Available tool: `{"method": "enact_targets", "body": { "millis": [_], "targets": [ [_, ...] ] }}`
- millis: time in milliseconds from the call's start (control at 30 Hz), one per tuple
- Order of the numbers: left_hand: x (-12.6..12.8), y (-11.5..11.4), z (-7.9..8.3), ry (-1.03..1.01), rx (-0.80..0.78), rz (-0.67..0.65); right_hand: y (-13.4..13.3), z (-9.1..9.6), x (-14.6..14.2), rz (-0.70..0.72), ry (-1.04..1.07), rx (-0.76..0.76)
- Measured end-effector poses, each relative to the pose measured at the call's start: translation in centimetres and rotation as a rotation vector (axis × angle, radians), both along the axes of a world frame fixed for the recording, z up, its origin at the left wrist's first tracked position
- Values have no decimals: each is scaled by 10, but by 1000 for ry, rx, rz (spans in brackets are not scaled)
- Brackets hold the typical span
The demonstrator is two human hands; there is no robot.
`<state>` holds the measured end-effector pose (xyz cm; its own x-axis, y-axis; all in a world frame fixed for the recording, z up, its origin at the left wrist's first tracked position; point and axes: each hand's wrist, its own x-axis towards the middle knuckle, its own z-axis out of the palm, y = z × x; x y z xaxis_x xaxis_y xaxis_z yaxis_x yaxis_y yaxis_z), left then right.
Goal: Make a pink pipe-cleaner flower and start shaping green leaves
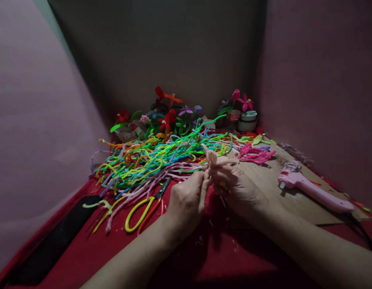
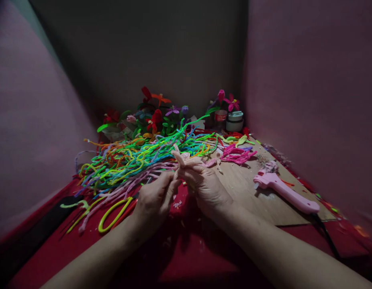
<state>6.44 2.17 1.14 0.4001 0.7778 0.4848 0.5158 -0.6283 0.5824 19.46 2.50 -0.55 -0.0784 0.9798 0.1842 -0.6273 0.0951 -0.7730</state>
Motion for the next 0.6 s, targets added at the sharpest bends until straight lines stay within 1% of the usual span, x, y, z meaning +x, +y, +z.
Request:
{"method": "enact_targets", "body": {
  "millis": [33,67,133,300,400,467,533,600],
  "targets": [
    [0,0,-1,29,34,21,-1,2,0,-3,-19,11],
    [0,0,-1,31,21,32,-2,4,0,-2,-42,20],
    [1,1,0,-28,-80,23,-3,6,0,3,-89,33],
    [2,3,11,-342,-491,-60,-2,5,0,-6,-106,67],
    [2,5,14,-483,-729,-114,-1,4,0,8,-123,31],
    [0,7,13,-561,-877,-180,-1,4,0,-8,-122,-23],
    [-2,9,11,-636,-992,-262,0,3,0,-13,-115,-69],
    [-4,11,10,-704,-1079,-347,0,1,0,26,-93,-87]
  ]
}}
